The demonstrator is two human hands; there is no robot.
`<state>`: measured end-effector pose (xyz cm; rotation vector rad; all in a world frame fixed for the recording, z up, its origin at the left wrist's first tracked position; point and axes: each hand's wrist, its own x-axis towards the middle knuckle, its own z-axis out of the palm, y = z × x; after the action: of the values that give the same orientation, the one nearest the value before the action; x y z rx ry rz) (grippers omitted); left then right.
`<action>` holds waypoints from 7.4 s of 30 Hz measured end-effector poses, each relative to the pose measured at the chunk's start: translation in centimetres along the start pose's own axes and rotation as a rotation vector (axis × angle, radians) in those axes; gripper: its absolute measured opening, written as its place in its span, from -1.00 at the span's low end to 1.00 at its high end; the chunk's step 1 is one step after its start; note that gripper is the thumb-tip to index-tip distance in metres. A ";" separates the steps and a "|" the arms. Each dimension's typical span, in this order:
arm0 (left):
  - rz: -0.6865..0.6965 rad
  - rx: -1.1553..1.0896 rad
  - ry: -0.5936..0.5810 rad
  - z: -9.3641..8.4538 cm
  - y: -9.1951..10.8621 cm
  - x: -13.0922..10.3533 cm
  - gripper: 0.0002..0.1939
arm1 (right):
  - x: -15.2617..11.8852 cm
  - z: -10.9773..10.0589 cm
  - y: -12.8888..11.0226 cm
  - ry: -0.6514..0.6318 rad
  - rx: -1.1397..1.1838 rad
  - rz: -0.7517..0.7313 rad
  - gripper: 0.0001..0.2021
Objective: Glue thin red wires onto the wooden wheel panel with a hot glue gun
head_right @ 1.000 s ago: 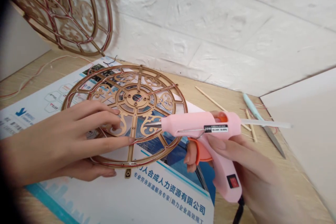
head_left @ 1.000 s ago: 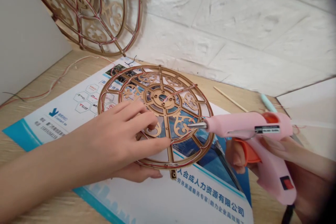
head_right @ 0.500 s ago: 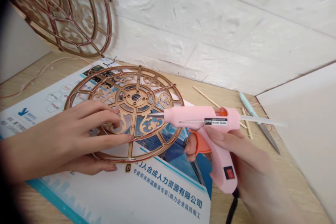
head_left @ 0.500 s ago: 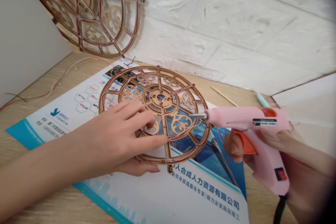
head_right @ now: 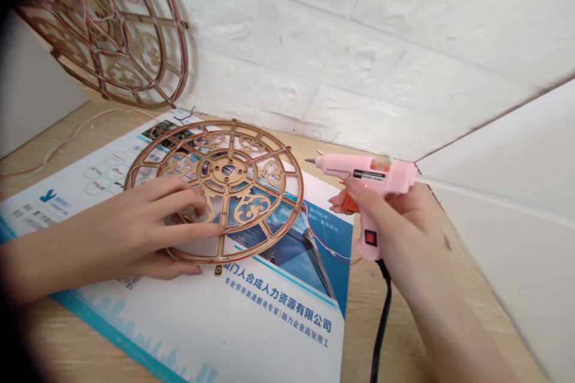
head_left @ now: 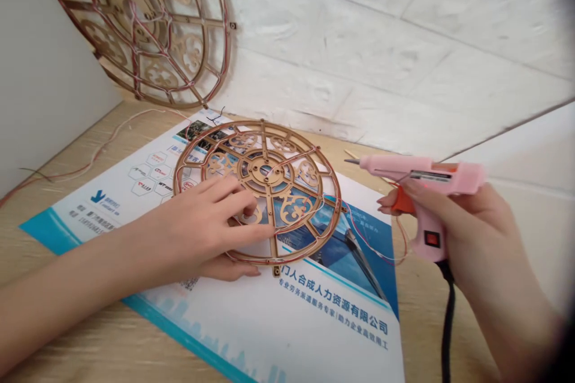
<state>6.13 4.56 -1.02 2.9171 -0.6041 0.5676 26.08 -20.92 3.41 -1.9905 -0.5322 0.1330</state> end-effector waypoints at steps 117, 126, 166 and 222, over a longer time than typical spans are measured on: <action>-0.520 -0.979 0.448 -2.5 -0.1 1.1 -0.85 | 0.4 6.2 -10.3 -0.668 -0.452 -0.834 -0.88; -0.559 -0.872 0.588 -3.5 -0.3 1.4 -0.92 | 0.6 7.0 -10.3 -0.529 -0.467 -1.022 -0.90; -0.401 -0.661 0.489 -4.8 0.6 1.2 -0.86 | -0.7 5.9 -10.7 -0.559 -0.455 -1.357 -0.75; -0.282 -0.671 0.586 -4.1 1.2 0.8 -0.82 | 0.0 6.2 -10.3 -0.525 -0.268 -1.402 -0.72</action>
<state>4.96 3.91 3.15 2.0214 -0.2289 0.9098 20.92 -11.97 9.51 -1.3811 -2.2145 -0.3149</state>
